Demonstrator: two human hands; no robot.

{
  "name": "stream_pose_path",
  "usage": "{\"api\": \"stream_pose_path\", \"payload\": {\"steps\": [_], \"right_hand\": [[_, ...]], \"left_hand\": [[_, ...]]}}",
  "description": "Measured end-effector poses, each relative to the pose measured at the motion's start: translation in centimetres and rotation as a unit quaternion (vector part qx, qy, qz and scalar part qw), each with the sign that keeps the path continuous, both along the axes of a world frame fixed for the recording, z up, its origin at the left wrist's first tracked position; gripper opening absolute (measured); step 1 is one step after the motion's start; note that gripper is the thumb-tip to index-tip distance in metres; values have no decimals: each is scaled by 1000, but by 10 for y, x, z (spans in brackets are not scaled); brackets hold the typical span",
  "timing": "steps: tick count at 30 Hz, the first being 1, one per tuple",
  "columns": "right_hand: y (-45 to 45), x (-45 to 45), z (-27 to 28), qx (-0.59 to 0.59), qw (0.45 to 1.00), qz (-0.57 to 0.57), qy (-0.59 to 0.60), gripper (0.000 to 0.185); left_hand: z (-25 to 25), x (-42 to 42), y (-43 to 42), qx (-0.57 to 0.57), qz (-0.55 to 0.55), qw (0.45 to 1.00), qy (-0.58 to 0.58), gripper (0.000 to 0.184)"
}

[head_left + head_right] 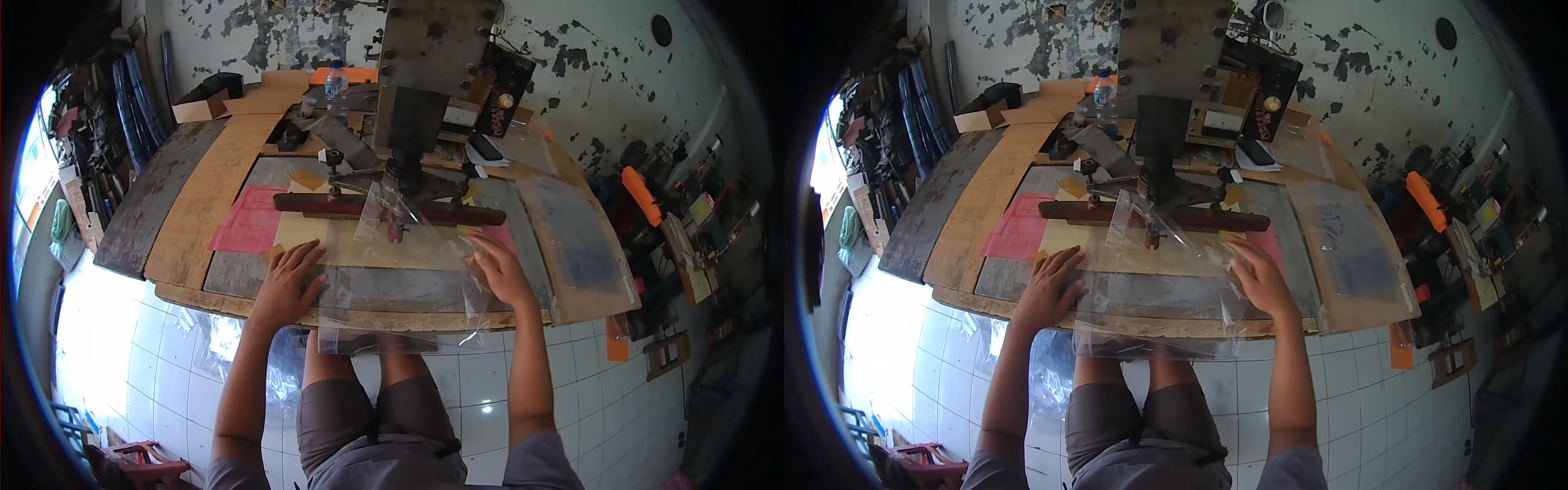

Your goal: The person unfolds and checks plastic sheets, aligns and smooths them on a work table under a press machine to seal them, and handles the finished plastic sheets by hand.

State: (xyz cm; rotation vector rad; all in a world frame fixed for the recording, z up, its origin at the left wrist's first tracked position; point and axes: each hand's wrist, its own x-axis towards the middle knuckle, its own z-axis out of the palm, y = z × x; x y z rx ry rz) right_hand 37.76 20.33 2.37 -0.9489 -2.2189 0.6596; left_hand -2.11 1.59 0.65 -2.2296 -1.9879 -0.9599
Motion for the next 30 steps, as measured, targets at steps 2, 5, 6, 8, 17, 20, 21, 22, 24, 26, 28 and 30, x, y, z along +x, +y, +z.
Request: {"api": "stream_pose_path", "payload": {"steps": [2,5,6,8,17,20,21,22,24,26,28,30], "right_hand": [[15,-10,5,-39,998,16,-45,42],[19,-22,7,-36,994,-1,-103,39],[20,-24,1,15,993,0,-118,38],[21,-25,-7,77,990,1,-120,36],[19,-31,-10,91,993,8,-72,31],[20,-31,-12,87,994,6,-71,32],[19,-31,-12,78,994,4,-71,32],[19,-31,-11,69,995,3,-71,32],[20,-30,-15,78,994,1,-75,33],[21,-29,-18,80,994,2,-76,34],[22,-29,-17,75,994,4,-74,35],[21,-30,-16,64,996,0,-68,32]], "left_hand": [[2,1,8,-11,-7,1000,11,49],[1,1,16,-27,-11,999,23,47],[0,-1,17,-32,-14,999,27,46],[-2,-1,19,-41,-14,999,28,45],[5,3,19,-54,-9,998,13,46],[2,3,19,-51,-8,999,15,47],[1,3,19,-51,-8,999,17,47],[1,2,19,-50,-7,999,19,47],[2,3,19,-51,-8,999,18,47],[2,2,18,-49,-10,999,19,47],[1,1,19,-46,-12,999,21,47],[1,1,18,-43,-13,999,22,48]]}}
